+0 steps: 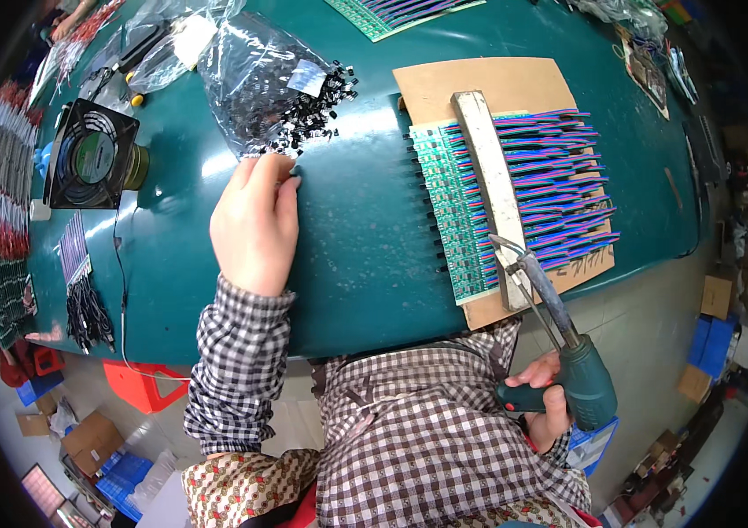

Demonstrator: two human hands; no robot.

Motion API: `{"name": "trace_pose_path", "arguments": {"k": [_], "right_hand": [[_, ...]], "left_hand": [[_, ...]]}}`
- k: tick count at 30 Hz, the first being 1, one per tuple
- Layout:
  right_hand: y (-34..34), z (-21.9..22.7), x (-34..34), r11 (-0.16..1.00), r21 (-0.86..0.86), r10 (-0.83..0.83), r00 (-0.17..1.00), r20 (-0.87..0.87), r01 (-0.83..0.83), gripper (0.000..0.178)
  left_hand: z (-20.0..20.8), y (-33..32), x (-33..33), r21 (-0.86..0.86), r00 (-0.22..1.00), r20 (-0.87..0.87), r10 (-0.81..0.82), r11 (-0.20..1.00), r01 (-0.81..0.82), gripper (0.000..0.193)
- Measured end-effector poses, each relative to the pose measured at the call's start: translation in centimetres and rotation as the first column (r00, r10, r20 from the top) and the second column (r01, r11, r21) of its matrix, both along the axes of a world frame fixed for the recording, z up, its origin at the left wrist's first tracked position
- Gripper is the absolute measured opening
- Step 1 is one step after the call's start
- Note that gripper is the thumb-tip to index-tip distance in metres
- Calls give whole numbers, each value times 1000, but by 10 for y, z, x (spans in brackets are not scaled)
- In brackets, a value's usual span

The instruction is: The person assembles electronic components onto circuit boards using a manual insertion tool and cardboard jigs.

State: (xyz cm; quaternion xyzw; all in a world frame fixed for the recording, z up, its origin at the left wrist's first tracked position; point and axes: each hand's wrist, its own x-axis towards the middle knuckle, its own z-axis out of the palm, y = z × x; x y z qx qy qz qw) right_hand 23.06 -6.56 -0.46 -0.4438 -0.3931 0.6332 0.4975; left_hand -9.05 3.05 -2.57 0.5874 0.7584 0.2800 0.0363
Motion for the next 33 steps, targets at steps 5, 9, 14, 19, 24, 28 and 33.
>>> {"name": "trace_pose_path", "arguments": {"k": [5, 9, 14, 19, 24, 28, 33], "right_hand": [[1, 3, -2, 1000, 19, -10, 995, 100, 8, 32], [0, 2, -1, 999, 26, -21, 997, 79, 19, 34], [7, 10, -6, 997, -76, 2, 998, 57, 2, 41], [28, 27, -24, 987, -152, 72, 987, 143, -50, 36], [54, 35, -44, 966, -84, 259, 910, 325, -245, 32], [47, 22, -38, 979, -10, 194, 920, 342, -203, 32], [39, 22, -34, 986, -103, 152, 960, 234, -131, 33]], "left_hand": [[-9, -8, -11, 85, 977, 206, -50, 996, 33, 17], [-12, -11, -8, 123, 983, 182, -38, 992, 15, 16], [-8, -25, 7, 128, 825, 565, -7, 989, -80, 21], [46, -43, 72, -77, 57, 996, 65, 966, 246, 20], [47, -57, 115, -82, -76, 991, 110, 951, 300, 18], [46, -66, 127, 18, 244, 964, -108, 939, 344, 19], [50, -63, 122, 175, 475, 777, -413, 866, 468, 16]]}}
